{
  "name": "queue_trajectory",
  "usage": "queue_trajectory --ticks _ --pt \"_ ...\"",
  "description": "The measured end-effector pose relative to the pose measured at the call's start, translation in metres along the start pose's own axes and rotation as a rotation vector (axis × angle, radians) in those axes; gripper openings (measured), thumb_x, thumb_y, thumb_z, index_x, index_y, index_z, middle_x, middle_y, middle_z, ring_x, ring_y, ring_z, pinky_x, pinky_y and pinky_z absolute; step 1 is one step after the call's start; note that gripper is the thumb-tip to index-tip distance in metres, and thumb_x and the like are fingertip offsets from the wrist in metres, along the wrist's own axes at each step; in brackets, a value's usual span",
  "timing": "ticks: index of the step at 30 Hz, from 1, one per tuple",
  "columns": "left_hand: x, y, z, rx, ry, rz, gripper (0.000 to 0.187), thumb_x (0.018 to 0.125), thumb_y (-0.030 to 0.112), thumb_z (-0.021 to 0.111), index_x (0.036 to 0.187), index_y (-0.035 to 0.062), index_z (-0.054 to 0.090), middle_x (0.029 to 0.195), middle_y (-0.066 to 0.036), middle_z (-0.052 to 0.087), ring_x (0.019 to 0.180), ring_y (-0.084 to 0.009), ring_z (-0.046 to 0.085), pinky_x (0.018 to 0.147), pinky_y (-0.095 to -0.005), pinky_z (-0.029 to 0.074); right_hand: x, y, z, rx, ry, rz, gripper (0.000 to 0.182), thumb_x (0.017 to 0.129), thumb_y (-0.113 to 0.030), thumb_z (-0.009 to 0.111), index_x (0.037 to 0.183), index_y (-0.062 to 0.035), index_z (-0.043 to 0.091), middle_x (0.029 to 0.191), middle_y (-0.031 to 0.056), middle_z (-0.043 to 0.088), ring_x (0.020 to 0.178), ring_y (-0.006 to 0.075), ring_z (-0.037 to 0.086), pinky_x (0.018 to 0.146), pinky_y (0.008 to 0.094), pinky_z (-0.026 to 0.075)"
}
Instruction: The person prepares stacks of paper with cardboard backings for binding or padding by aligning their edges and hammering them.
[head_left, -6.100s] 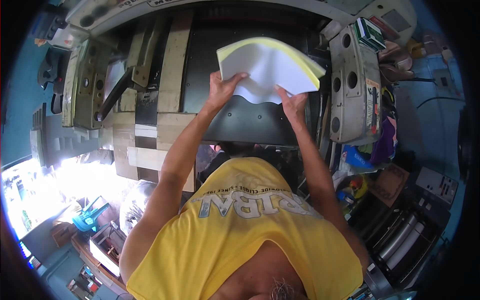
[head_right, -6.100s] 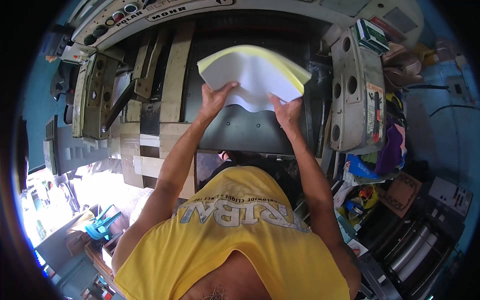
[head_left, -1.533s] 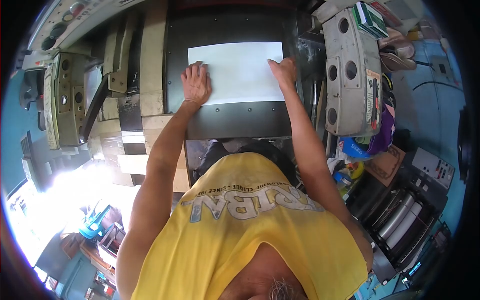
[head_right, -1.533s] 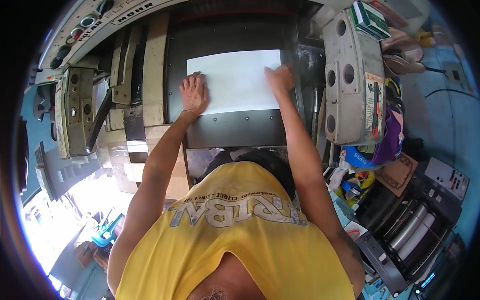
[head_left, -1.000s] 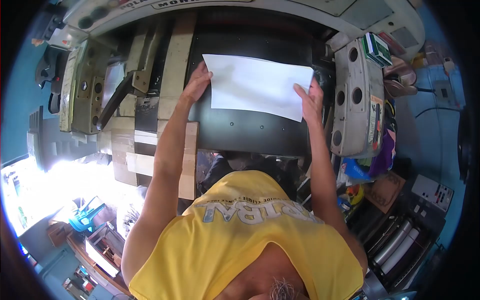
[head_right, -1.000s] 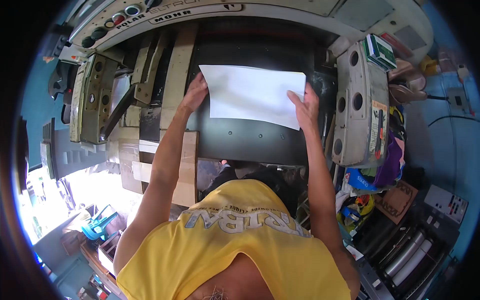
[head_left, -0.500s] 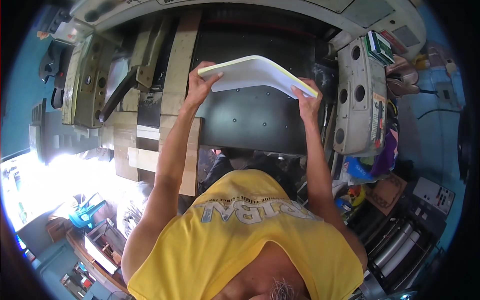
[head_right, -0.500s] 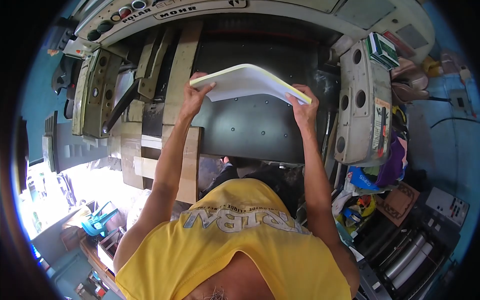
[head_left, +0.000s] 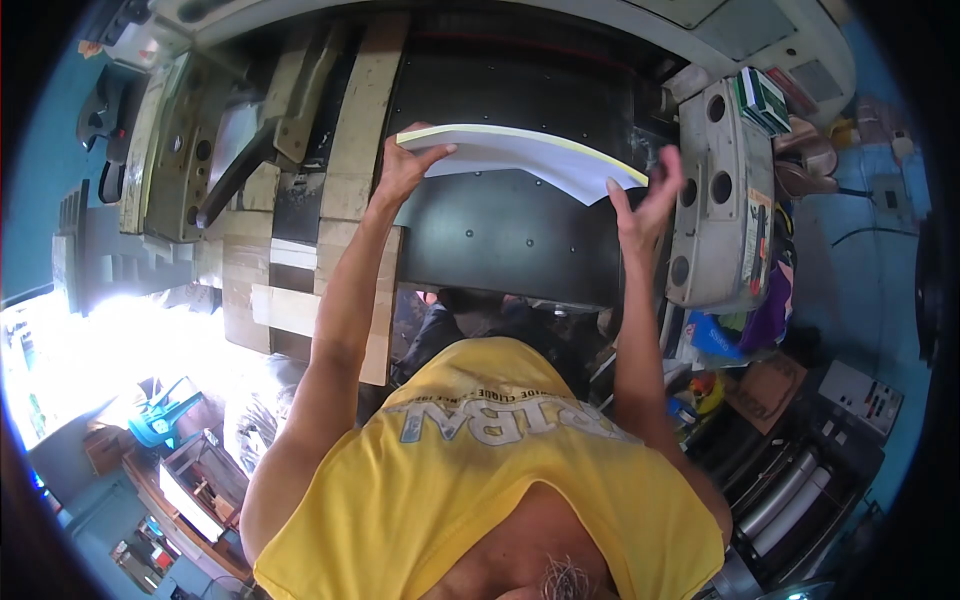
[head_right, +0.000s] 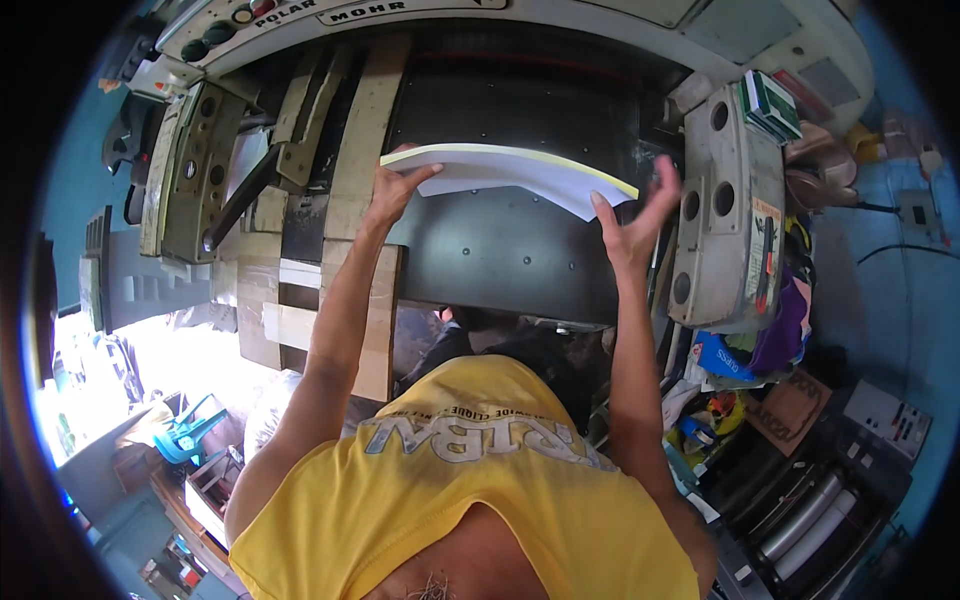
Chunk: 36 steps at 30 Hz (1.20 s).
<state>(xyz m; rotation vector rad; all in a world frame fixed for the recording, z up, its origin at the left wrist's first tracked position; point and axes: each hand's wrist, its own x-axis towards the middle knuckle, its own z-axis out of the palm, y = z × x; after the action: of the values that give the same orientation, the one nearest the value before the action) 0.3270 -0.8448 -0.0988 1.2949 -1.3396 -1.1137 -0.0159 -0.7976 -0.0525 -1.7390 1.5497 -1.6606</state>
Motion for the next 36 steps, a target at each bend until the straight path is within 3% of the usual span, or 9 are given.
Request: queue_trajectory --ticks 3,7,12,15,20,23,26,29,36 --pt "0.000 -0.006 -0.003 -0.007 -0.017 0.009 0.024 0.079 0.012 0.082 0.096 0.0002 0.070 0.089 -0.007 0.072 0.084 -0.0140 0.066 0.078 -0.0293 0.052 0.035 -0.077 0.011 -0.306 -0.150 -0.334 0.093 0.070 -0.030 0.085 0.144 0.0019 0.037 0.143 0.0241 0.039 0.136 0.0395 0.034 0.112 0.0511 0.029" --pt "0.001 -0.005 -0.001 -0.024 -0.027 0.001 0.024 0.078 0.012 0.082 0.095 0.0002 0.070 0.088 -0.007 0.072 0.083 -0.0128 0.065 0.076 -0.0286 0.052 0.048 -0.104 0.098 -0.593 -0.576 -0.403 0.097 0.064 -0.024 0.086 0.144 -0.0004 0.037 0.141 0.0225 0.042 0.132 0.0389 0.040 0.113 0.0531 0.029" --pt "0.003 -0.002 -0.001 -0.073 -0.035 0.006 0.021 0.078 0.009 0.082 0.093 0.0008 0.070 0.085 -0.004 0.070 0.079 -0.0111 0.063 0.074 -0.0281 0.051 0.049 -0.090 0.137 -0.686 -1.005 -0.204 0.034 0.069 -0.013 0.077 0.101 -0.0059 0.067 0.097 0.0118 0.071 0.098 0.0309 0.069 0.084 0.0460 0.053" --pt "0.001 0.004 0.000 -0.101 -0.059 0.000 0.024 0.078 0.011 0.082 0.096 0.0000 0.071 0.085 -0.004 0.071 0.081 -0.0109 0.063 0.076 -0.0279 0.051 0.047 -0.083 0.128 -0.615 -0.842 -0.372 0.019 0.070 -0.009 0.073 0.089 -0.0093 0.068 0.085 0.0095 0.071 0.082 0.0323 0.071 0.071 0.0451 0.055" --pt "-0.002 0.023 -0.021 0.058 -0.082 0.018 0.029 0.077 0.012 0.083 0.100 -0.0013 0.071 0.089 -0.005 0.071 0.086 -0.0132 0.065 0.083 -0.0285 0.052 0.091 -0.078 0.073 -0.380 -0.762 -0.104 0.029 0.077 -0.022 0.076 0.103 -0.0105 0.073 0.085 0.0169 0.070 0.077 0.0371 0.068 0.073 0.0442 0.055" --pt "0.001 0.031 -0.029 -0.325 -0.084 -0.007 0.041 0.076 0.009 0.082 0.112 -0.0008 0.064 0.103 -0.008 0.068 0.101 -0.0173 0.063 0.093 -0.0328 0.049 0.106 -0.083 0.042 0.078 -0.651 0.150 0.026 0.078 -0.011 0.077 0.102 0.0006 0.072 0.082 0.0098 0.074 0.071 0.0157 0.067 0.070 0.0294 0.053" --pt "0.011 0.066 -0.001 -0.617 -0.108 0.163 0.059 0.078 0.007 0.078 0.130 -0.0003 0.051 0.126 -0.011 0.060 0.121 -0.0206 0.054 0.105 -0.0381 0.044 0.103 -0.064 0.028 0.171 -0.522 0.229 0.021 0.081 -0.006 0.076 0.099 0.0018 0.073 0.086 0.0054 0.073 0.077 0.0097 0.065 0.072 0.0274 0.052" --pt "0.028 0.086 0.031 -0.342 -0.068 0.118 0.044 0.086 0.011 0.075 0.123 -0.0020 0.057 0.115 -0.011 0.066 0.107 -0.0175 0.061 0.096 -0.0358 0.049 0.079 -0.026 0.041 0.413 -0.329 0.360 0.018 0.081 -0.004 0.076 0.098 0.0005 0.073 0.090 0.0042 0.074 0.080 0.0103 0.065 0.075 0.0276 0.052" --pt "0.045 0.073 0.053 -0.214 0.107 0.293 0.026 0.091 0.008 0.071 0.113 -0.0032 0.064 0.099 -0.007 0.071 0.089 -0.0135 0.066 0.080 -0.0282 0.053 0.054 0.021 0.071 0.369 -0.104 0.180 0.021 0.082 -0.003 0.076 0.102 -0.0010 0.073 0.096 0.0049 0.074 0.087 0.0123 0.067 0.082 0.0287 0.051"
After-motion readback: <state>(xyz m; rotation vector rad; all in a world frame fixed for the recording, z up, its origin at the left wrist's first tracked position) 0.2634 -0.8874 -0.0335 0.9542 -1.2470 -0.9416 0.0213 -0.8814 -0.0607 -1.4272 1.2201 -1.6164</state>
